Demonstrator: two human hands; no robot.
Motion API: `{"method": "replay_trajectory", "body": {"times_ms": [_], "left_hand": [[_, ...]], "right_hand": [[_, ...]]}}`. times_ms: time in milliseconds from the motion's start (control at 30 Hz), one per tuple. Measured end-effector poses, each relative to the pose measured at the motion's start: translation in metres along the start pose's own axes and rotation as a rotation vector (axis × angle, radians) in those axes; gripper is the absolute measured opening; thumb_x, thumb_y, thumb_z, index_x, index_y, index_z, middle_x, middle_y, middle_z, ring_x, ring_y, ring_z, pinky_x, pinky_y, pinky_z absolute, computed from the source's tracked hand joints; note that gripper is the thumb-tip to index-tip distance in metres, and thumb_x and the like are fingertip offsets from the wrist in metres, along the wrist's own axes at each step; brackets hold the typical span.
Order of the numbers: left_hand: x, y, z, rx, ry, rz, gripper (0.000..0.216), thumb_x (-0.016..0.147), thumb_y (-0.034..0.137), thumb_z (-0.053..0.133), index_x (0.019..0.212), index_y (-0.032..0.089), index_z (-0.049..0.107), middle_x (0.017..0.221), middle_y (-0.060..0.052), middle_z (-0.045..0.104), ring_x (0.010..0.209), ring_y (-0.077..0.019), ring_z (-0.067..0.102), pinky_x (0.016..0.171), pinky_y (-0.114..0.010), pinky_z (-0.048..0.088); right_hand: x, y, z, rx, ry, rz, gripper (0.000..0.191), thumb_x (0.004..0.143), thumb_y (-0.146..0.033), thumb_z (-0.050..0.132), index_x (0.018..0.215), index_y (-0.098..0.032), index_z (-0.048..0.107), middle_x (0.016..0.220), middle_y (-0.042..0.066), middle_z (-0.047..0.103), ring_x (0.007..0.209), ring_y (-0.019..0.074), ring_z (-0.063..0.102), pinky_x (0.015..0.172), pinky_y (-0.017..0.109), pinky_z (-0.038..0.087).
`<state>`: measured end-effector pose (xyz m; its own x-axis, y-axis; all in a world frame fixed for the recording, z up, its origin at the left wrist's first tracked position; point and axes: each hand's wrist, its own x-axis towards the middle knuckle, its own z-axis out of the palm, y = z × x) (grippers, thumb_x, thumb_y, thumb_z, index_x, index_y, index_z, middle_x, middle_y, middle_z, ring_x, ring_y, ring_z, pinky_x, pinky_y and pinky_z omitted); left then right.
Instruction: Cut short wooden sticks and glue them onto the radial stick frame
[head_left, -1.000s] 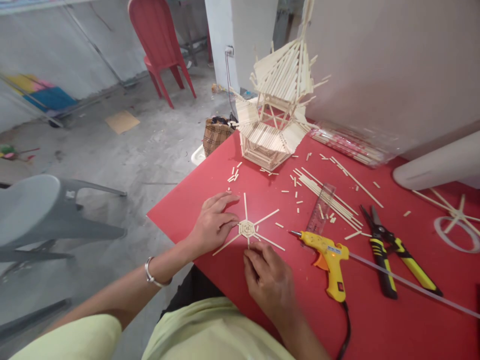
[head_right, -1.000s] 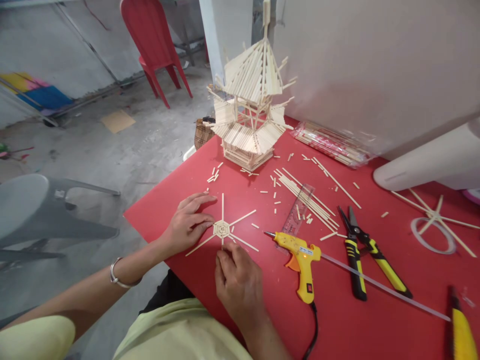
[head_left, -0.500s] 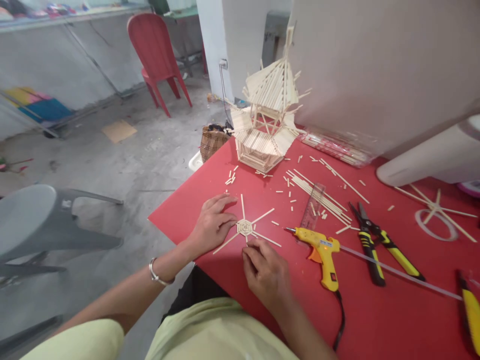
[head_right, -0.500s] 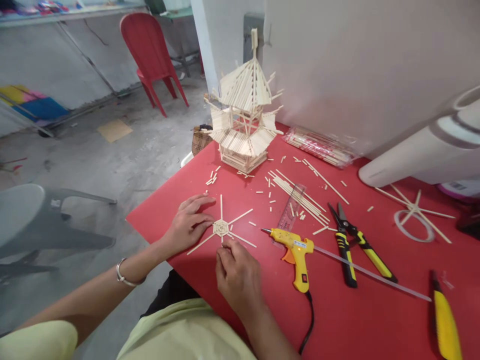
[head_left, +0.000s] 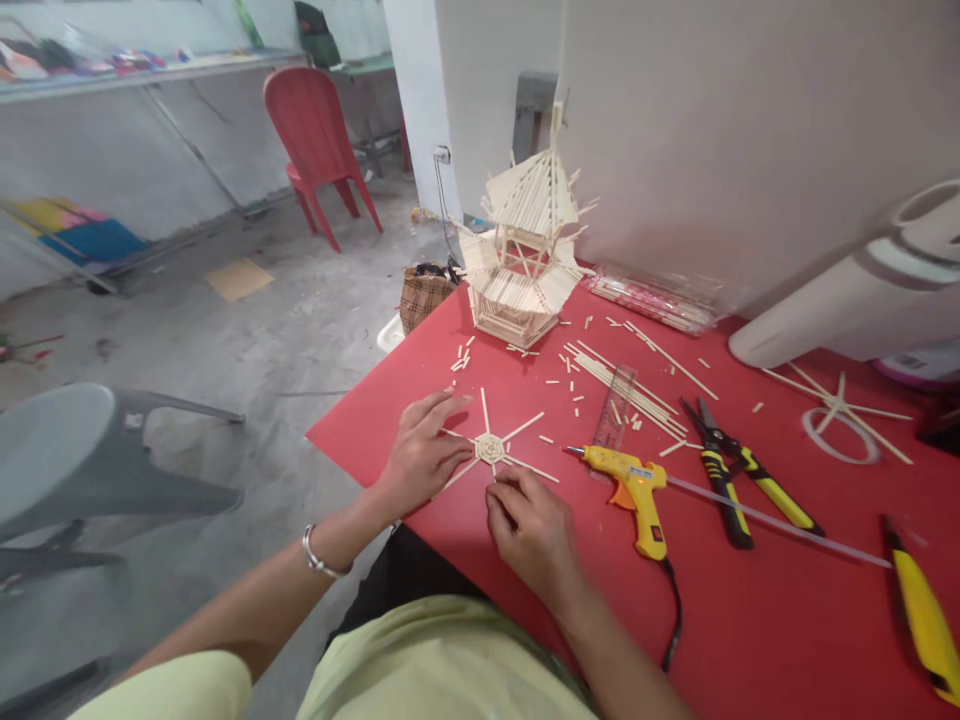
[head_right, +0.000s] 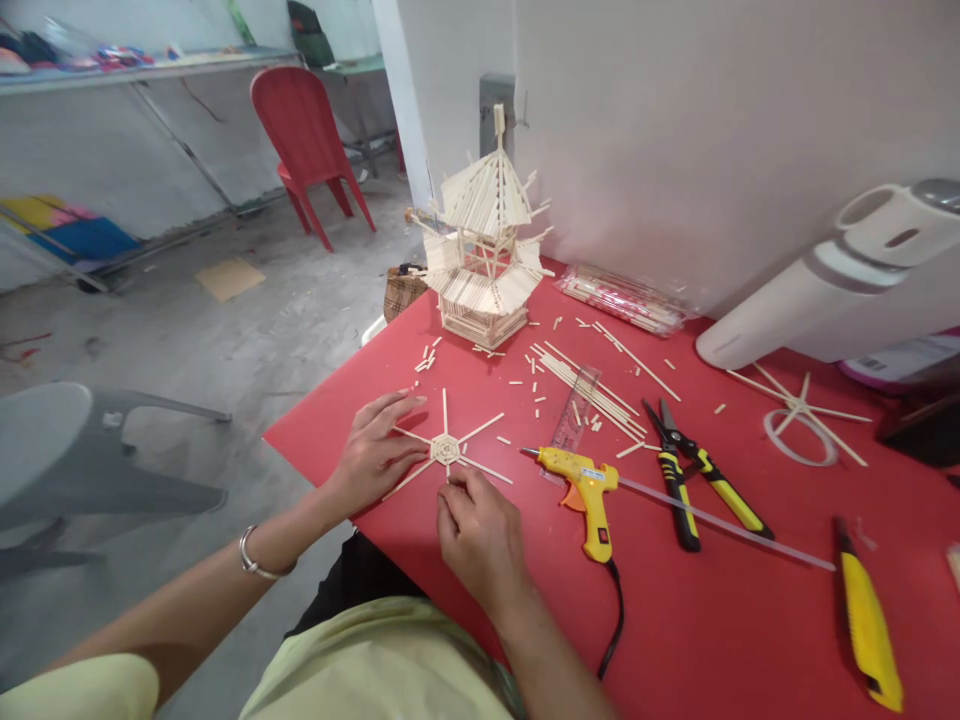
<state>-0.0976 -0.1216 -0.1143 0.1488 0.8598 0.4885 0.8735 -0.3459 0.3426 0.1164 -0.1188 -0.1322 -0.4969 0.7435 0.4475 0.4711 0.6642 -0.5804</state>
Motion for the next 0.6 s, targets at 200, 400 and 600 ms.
{"method": "replay_trajectory", "body": {"times_ms": [200,400,600], "left_hand": [[0.0017,-0.0004,0.0006,0.016,-0.01,0.015,0.013,0.087,0.027,0.066,0.087,0.025,0.078,0.136,-0.007,0.059,0.132,-0.0295,0.045,0.106,-0.048,0.04],[0.0018,-0.0007,0.0007,0.01,-0.015,0.017,0.014,0.088,0.027,0.064,0.087,0.026,0.078,0.135,-0.006,0.059,0.132,-0.0287,0.045,0.105,-0.048,0.041],[0.0023,-0.0002,0.001,0.0,-0.008,0.023,0.013,0.088,0.027,0.064,0.087,0.026,0.077,0.133,-0.007,0.061,0.131,-0.0285,0.046,0.105,-0.048,0.041]], "right_hand": [[-0.0012,0.0012,0.0017,-0.001,-0.015,0.011,0.018,0.09,-0.016,0.054,0.095,-0.022,0.07,0.103,0.006,0.067,0.094,0.0156,0.066,0.082,0.025,0.05],[-0.0016,0.0017,0.0016,0.004,-0.019,0.01,0.018,0.09,-0.016,0.054,0.097,-0.022,0.07,0.104,0.007,0.067,0.094,0.0159,0.066,0.084,0.025,0.051],[-0.001,0.0008,-0.0003,0.0,-0.023,0.013,0.018,0.09,-0.016,0.054,0.097,-0.022,0.07,0.105,0.006,0.067,0.094,0.0154,0.066,0.084,0.025,0.051]]}}
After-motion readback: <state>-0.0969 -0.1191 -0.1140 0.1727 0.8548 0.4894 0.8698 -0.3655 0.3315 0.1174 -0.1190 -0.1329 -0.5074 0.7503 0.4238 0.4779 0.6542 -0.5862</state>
